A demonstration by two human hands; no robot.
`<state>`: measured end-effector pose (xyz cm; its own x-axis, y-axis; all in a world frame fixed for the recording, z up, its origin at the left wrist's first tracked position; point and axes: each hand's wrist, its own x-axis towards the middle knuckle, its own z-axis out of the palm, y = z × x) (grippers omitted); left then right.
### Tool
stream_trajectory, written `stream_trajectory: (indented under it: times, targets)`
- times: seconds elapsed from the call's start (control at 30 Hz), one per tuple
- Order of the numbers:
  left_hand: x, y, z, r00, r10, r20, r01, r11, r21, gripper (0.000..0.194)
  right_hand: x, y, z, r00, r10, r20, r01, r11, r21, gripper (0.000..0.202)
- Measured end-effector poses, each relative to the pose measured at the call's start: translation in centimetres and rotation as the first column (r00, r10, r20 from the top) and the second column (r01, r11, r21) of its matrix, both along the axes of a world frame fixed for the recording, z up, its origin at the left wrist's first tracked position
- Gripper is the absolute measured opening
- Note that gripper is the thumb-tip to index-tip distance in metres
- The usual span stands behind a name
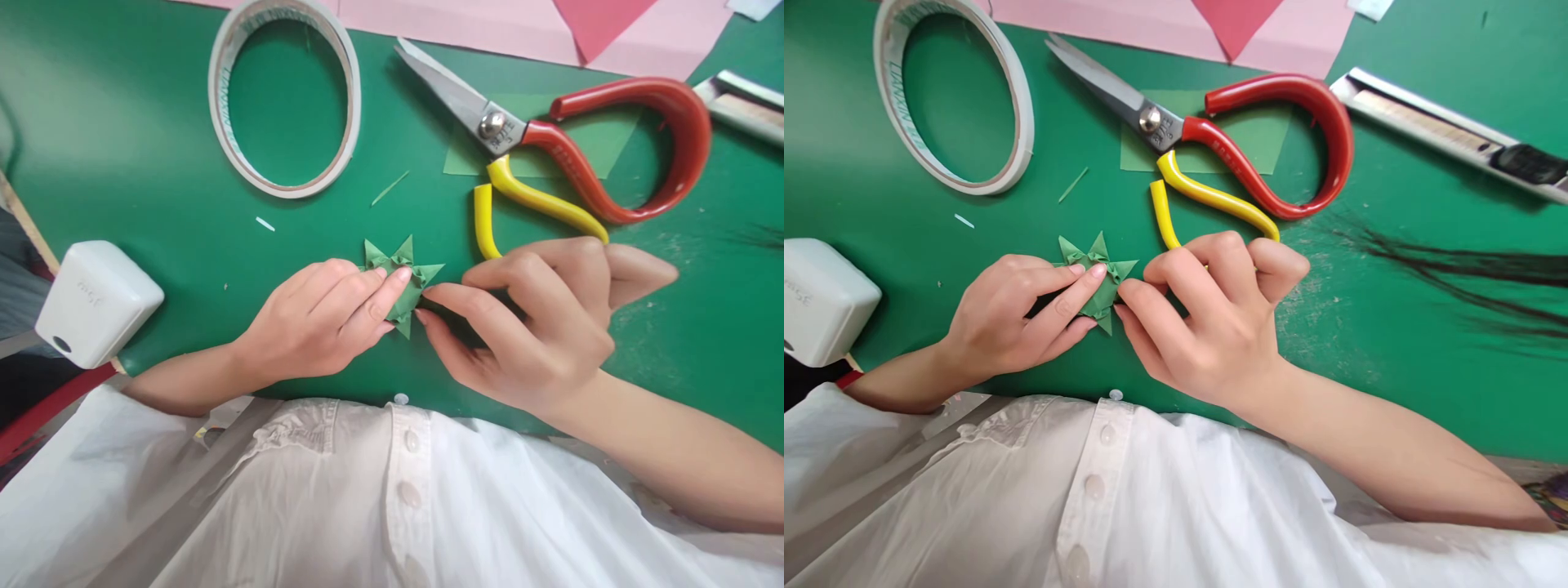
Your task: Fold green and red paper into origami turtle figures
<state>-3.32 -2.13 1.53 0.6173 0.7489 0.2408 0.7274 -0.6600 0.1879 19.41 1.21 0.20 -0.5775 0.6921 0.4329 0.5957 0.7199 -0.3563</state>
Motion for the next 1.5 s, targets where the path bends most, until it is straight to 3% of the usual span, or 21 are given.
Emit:
stream_trajectory:
  times: [0.23, 0.5, 0.97, 1.2, 1.37, 1.5]
  targets:
    - [0.0, -0.2, 0.0, 0.996, -0.035, 0.078, 0.031, 0.998, 0.056, 0.019, -0.3, -0.1, 0.1, 1.000, -0.019, -0.019, 0.017, 0.997, -0.078, 0.011]
    - [0.1, 0.5, 0.4, 0.995, -0.093, 0.025, 0.092, 0.994, 0.053, 0.020, -0.5, -0.4, -0.2, 1.000, -0.010, -0.026, 0.006, 0.993, -0.121, 0.014]
    - [0.0, 0.4, 0.0, 0.998, -0.057, 0.038, 0.056, 0.998, 0.043, 0.017, -0.5, -0.4, 0.1, 0.999, -0.028, 0.036, 0.035, 0.975, -0.219, 0.011]
    - [0.2, 0.4, 0.7, 0.998, -0.045, -0.032, 0.046, 0.998, 0.030, 0.010, -0.7, -0.6, 0.0, 0.999, -0.035, 0.010, 0.036, 0.976, -0.215, 0.013]
    - [0.0, 0.4, 1.0, 0.994, -0.099, -0.047, 0.098, 0.995, -0.022, 0.024, -0.8, -0.5, -0.1, 0.998, -0.058, -0.018, 0.053, 0.978, -0.201, 0.012]
    - [-0.2, 0.6, 1.0, 0.993, -0.109, -0.044, 0.108, 0.994, -0.015, 0.022, -0.7, -0.4, 0.0, 0.999, -0.041, -0.001, 0.040, 0.977, -0.209, 0.010]
